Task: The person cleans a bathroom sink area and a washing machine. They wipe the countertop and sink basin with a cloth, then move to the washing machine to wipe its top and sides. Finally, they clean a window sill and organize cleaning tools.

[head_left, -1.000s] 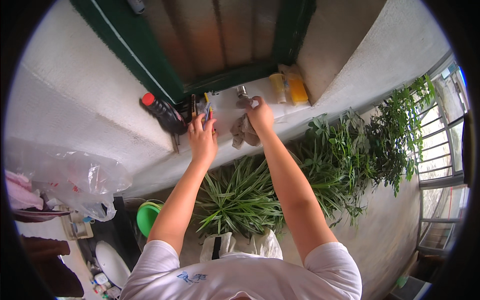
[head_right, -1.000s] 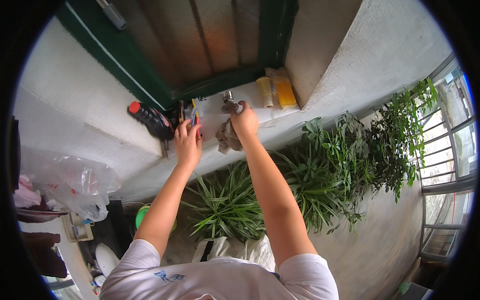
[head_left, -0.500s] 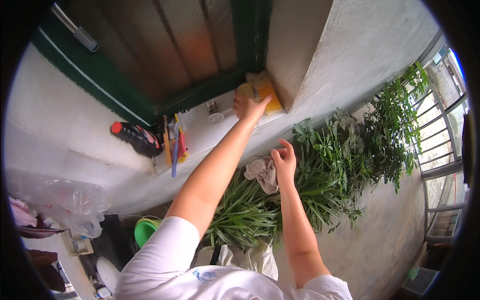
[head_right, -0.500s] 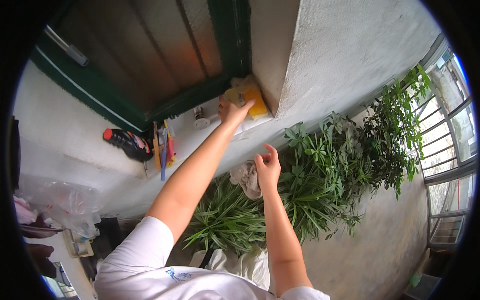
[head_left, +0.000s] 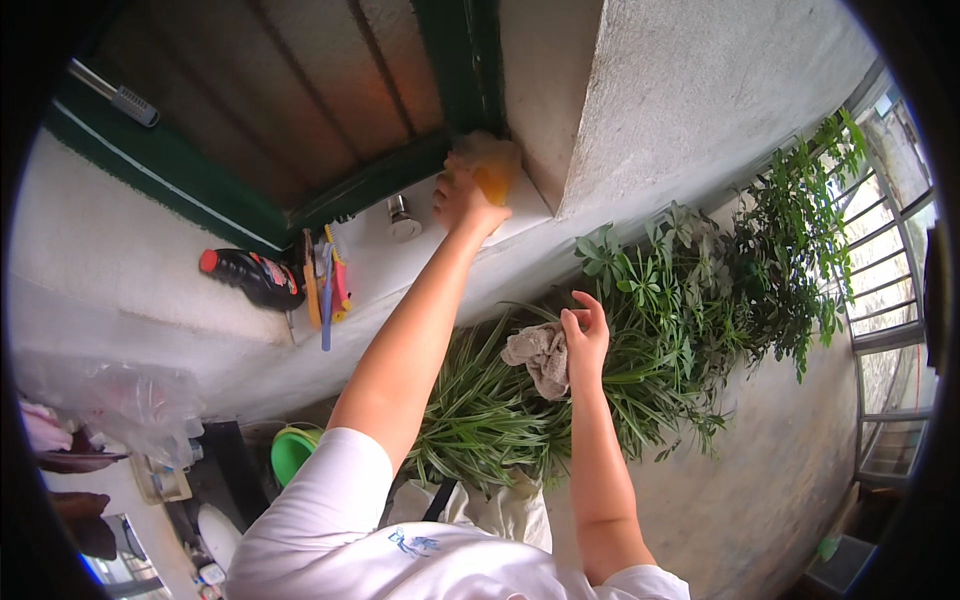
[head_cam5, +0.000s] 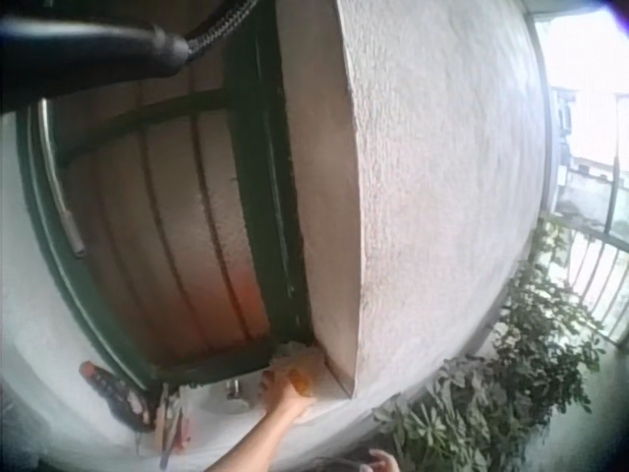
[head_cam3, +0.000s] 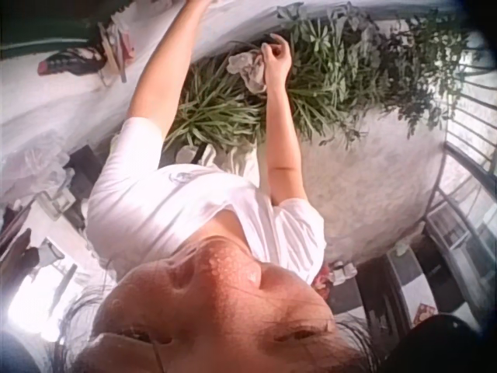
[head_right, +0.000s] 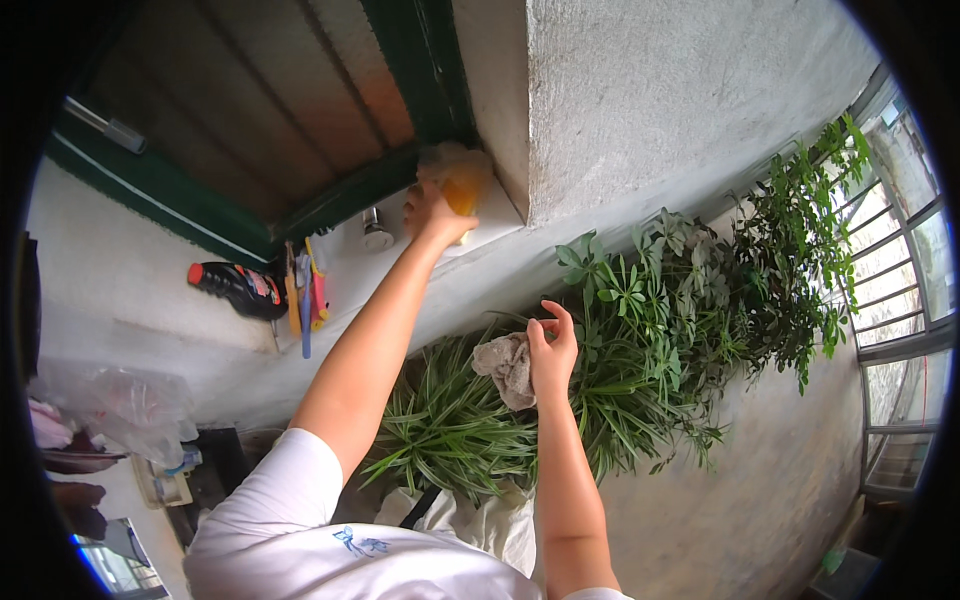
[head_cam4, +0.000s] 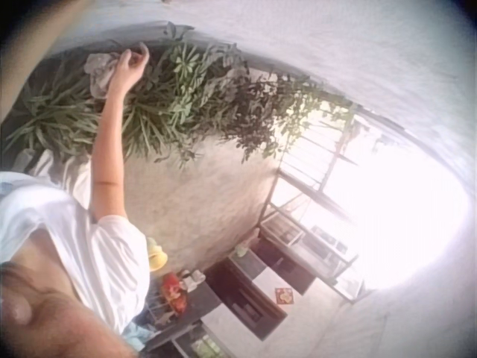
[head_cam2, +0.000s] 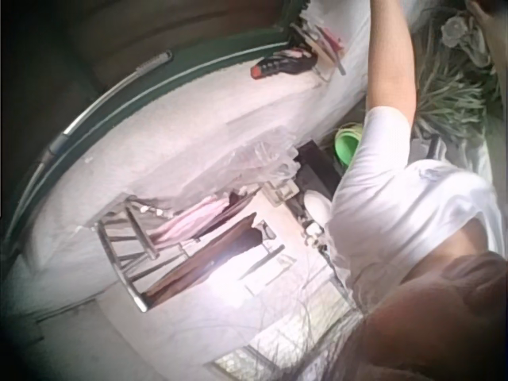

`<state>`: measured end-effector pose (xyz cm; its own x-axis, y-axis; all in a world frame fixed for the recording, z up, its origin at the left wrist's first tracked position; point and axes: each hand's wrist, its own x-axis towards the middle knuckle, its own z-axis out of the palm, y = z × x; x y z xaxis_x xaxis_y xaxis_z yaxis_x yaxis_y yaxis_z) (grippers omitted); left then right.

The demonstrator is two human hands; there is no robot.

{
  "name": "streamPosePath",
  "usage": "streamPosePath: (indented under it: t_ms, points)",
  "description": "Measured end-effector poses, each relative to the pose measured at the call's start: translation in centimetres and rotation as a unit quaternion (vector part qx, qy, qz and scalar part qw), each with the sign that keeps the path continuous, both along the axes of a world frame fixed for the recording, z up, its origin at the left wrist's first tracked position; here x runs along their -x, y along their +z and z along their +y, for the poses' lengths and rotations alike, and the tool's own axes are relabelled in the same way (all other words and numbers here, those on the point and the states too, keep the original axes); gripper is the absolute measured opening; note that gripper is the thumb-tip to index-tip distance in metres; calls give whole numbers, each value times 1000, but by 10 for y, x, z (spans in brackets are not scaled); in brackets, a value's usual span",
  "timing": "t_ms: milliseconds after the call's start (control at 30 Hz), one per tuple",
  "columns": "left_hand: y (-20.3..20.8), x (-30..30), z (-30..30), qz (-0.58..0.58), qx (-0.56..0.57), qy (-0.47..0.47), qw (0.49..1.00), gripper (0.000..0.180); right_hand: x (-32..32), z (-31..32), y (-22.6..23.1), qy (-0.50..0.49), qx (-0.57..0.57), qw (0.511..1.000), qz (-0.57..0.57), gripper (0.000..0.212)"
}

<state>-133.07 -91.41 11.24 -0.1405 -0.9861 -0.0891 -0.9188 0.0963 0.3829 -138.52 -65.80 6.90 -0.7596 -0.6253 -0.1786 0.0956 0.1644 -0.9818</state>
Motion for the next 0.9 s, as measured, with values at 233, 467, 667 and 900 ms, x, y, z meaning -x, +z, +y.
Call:
streamPosePath:
  t_ms: [233, 467, 667, 900]
  points:
    - [6, -20, 8, -24, 30, -61, 997, 122, 8, -20, -16, 22, 170, 831, -529, 38]
    - [11, -66, -24, 273, -62, -64, 958, 119, -12, -74, 26, 60, 252, 877, -404, 38]
    - [30, -95, -29, 586, -185, -111, 781, 103, -21, -179, 2, 144, 78, 785, 598, 36]
    - [44, -118, -24, 597, -176, -113, 774, 91, -4, -245, -2, 246, 0, 730, 638, 38]
